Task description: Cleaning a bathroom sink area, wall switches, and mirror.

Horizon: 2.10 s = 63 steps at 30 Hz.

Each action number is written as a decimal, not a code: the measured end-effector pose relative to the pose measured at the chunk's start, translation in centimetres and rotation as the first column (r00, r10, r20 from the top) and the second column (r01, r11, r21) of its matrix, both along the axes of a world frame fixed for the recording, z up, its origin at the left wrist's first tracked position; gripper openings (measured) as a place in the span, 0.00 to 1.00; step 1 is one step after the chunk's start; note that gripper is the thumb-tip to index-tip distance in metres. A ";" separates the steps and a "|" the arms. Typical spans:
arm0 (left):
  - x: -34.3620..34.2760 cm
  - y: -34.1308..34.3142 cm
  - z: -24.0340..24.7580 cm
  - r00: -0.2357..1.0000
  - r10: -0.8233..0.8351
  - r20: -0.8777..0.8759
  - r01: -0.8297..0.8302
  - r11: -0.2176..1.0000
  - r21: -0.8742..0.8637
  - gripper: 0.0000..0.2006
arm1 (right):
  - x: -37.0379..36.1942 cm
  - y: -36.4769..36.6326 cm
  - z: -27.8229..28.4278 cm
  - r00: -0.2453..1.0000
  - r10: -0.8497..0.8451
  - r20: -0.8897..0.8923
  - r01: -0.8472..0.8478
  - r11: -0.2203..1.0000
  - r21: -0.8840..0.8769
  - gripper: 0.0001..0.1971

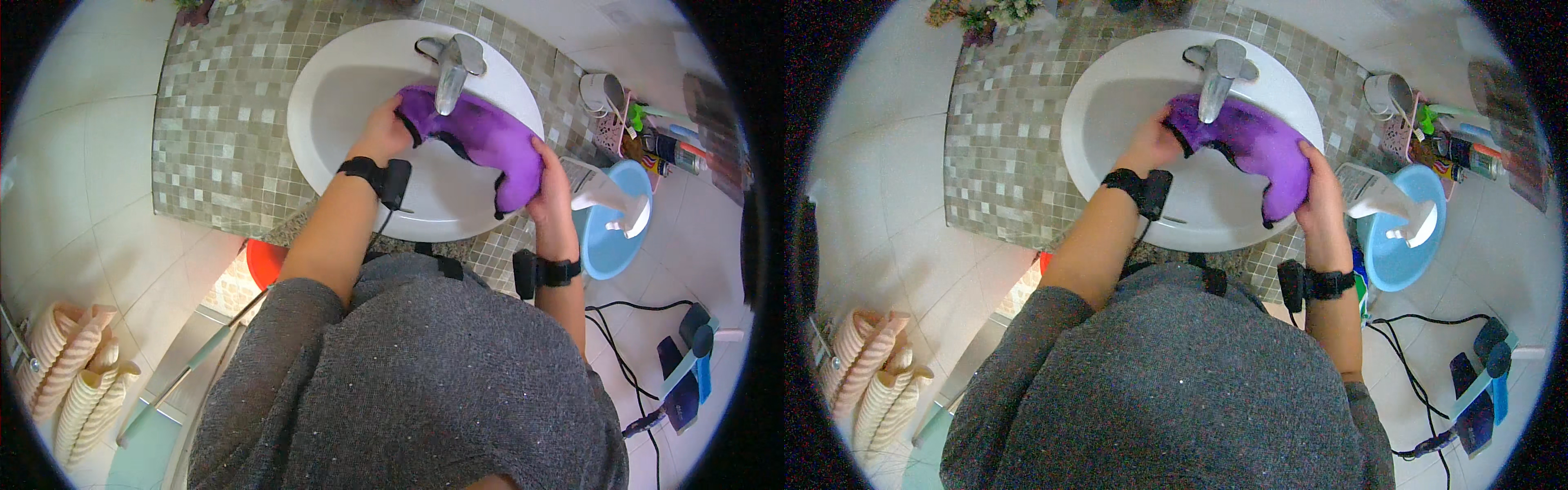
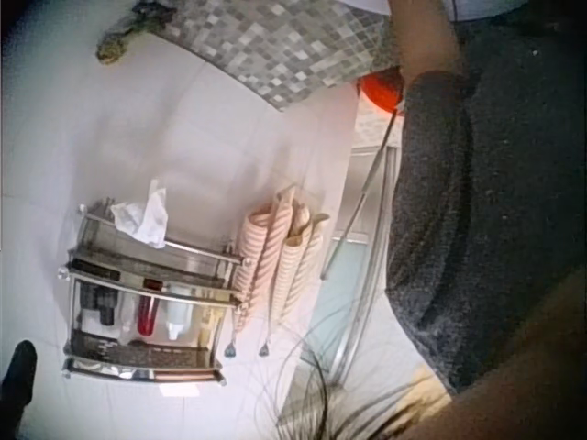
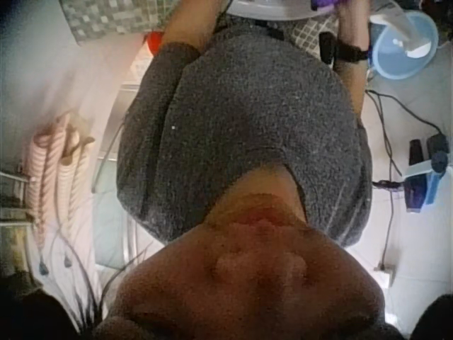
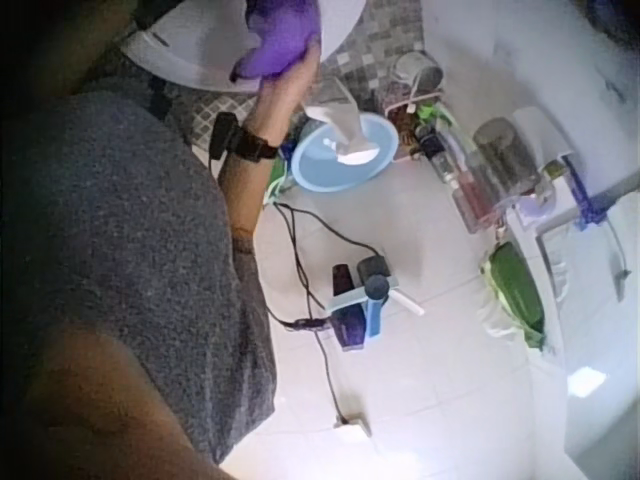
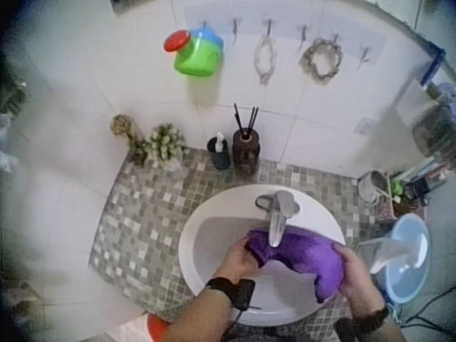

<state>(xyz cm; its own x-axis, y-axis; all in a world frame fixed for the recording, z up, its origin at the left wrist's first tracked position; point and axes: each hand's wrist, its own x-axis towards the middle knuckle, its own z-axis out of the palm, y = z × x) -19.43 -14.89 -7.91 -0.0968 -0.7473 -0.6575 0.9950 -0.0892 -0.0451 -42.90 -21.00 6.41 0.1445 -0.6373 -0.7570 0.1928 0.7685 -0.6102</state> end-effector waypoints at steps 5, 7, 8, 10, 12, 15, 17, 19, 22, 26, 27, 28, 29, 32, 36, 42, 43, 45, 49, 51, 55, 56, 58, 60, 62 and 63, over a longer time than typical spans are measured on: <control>2.3 1.2 3.1 0.911 -0.256 0.324 0.202 0.960 0.192 0.17 | 0.7 -0.8 -5.2 0.977 0.159 -0.141 -0.167 0.985 -0.047 0.18; 4.4 3.8 2.9 0.880 -0.275 0.387 0.213 0.957 0.195 0.16 | 1.7 -0.9 -7.2 0.939 0.318 -0.134 -0.321 0.947 0.001 0.17; 5.5 5.0 2.7 0.849 -0.294 0.439 0.232 0.954 0.189 0.15 | 2.3 -1.1 -8.0 0.941 0.314 -0.127 -0.316 0.949 0.003 0.17; 6.6 6.9 3.2 0.841 -0.246 0.481 0.157 0.963 0.217 0.15 | 3.6 -1.4 -9.8 0.917 0.331 -0.220 -0.336 0.942 0.019 0.17; 6.7 8.1 4.0 0.827 -0.200 0.525 0.084 0.968 0.235 0.14 | 4.2 -1.9 -12.3 0.904 0.339 -0.259 -0.363 0.930 -0.050 0.19; 6.7 8.8 4.7 0.765 -0.176 0.619 0.017 0.967 0.255 0.17 | 5.0 -1.9 -15.1 0.887 0.401 -0.228 -0.432 0.895 -0.108 0.21; 6.9 9.2 4.7 0.743 -0.219 0.632 0.049 0.960 0.276 0.18 | 5.7 -1.7 -16.3 0.835 0.505 -0.218 -0.533 0.841 -0.096 0.24; 6.7 9.0 5.3 0.720 -0.230 0.654 0.025 0.951 0.307 0.18 | 6.7 -1.2 -17.4 0.727 0.531 -0.434 -0.643 0.748 -0.162 0.25; 5.9 8.0 6.4 0.662 -0.291 0.691 -0.001 0.922 0.388 0.18 | 6.8 -1.0 -19.7 0.521 0.435 -0.734 -0.795 0.561 -0.232 0.27; 5.8 9.0 5.5 0.571 -0.363 0.736 0.006 0.898 0.439 0.18 | 8.9 0.6 -16.6 0.153 0.477 -0.865 -0.974 0.221 -0.051 0.29; 5.4 9.0 5.4 0.566 -0.368 0.738 0.010 0.898 0.441 0.18 | 8.8 0.9 -16.5 0.160 0.478 -0.864 -0.972 0.227 -0.054 0.29; 4.8 8.9 5.3 0.563 -0.336 0.755 0.012 0.917 0.399 0.18 | 8.7 1.2 -16.4 0.071 0.466 -0.882 -0.987 0.160 0.005 0.29; 4.2 8.9 5.1 0.563 -0.301 0.770 0.015 0.935 0.355 0.17 | 8.5 1.5 -16.3 -0.019 0.447 -0.894 -0.993 0.093 0.067 0.28; 2.9 8.3 5.2 0.600 -0.303 0.741 0.108 0.948 0.300 0.17 | 8.0 2.2 -15.6 0.139 0.544 -0.827 -0.977 0.212 -0.025 0.24; 0.1 6.5 4.5 0.437 -0.432 0.789 0.227 0.902 0.368 0.18 | 6.1 2.8 -13.8 0.511 0.539 -0.670 -0.847 0.446 -0.288 0.20; -4.2 2.2 3.1 0.424 -0.402 0.812 0.485 0.858 0.171 0.22 | 3.1 4.8 -12.6 0.817 0.343 -0.464 -0.519 0.788 -0.331 0.15; -4.8 2.0 2.5 0.313 -0.466 0.828 0.632 0.753 0.185 0.22 | 3.2 5.2 -12.6 0.838 0.361 -0.410 -0.482 0.841 -0.246 0.16; -5.9 2.7 0.8 0.278 -0.439 0.854 0.658 0.735 0.164 0.22 | 3.3 5.5 -13.1 0.855 0.376 -0.356 -0.452 0.878 -0.157 0.18; -6.1 3.9 -0.6 0.196 -0.382 0.903 0.682 0.715 0.154 0.24 | 3.6 5.5 -15.8 0.894 0.332 -0.302 -0.345 0.938 0.010 0.22; -5.5 4.5 -0.1 0.205 -0.371 0.906 0.662 0.734 0.151 0.24 | 3.9 5.3 -17.3 0.926 0.284 -0.247 -0.288 0.957 0.024 0.24; -4.3 5.2 -0.5 0.276 -0.518 0.810 0.721 0.668 0.182 0.22 | 5.0 4.7 -18.5 0.809 0.298 -0.507 -0.379 0.924 -0.061 0.27; -4.2 5.7 -1.7 0.302 -0.551 0.778 0.687 0.692 0.224 0.21 | 5.5 4.6 -18.3 0.748 0.338 -0.571 -0.503 0.850 -0.155 0.27; -4.6 5.0 -0.5 0.290 -0.493 0.820 0.577 0.774 0.262 0.20 | 5.4 3.9 -17.3 0.737 0.414 -0.534 -0.577 0.797 -0.177 0.25; -4.6 4.5 0.8 0.264 -0.435 0.861 0.448 0.846 0.290 0.20 | 5.9 3.1 -14.5 0.717 0.494 -0.493 -0.647 0.734 -0.206 0.24; -4.0 4.5 1.1 0.203 -0.344 0.917 0.299 0.913 0.277 0.20 | 6.7 2.8 -10.6 0.587 0.617 -0.525 -0.806 0.505 -0.308 0.22; -3.5 4.5 0.8 0.202 -0.343 0.917 0.297 0.914 0.276 0.20 | 6.5 2.9 -10.2 0.587 0.617 -0.524 -0.807 0.504 -0.310 0.22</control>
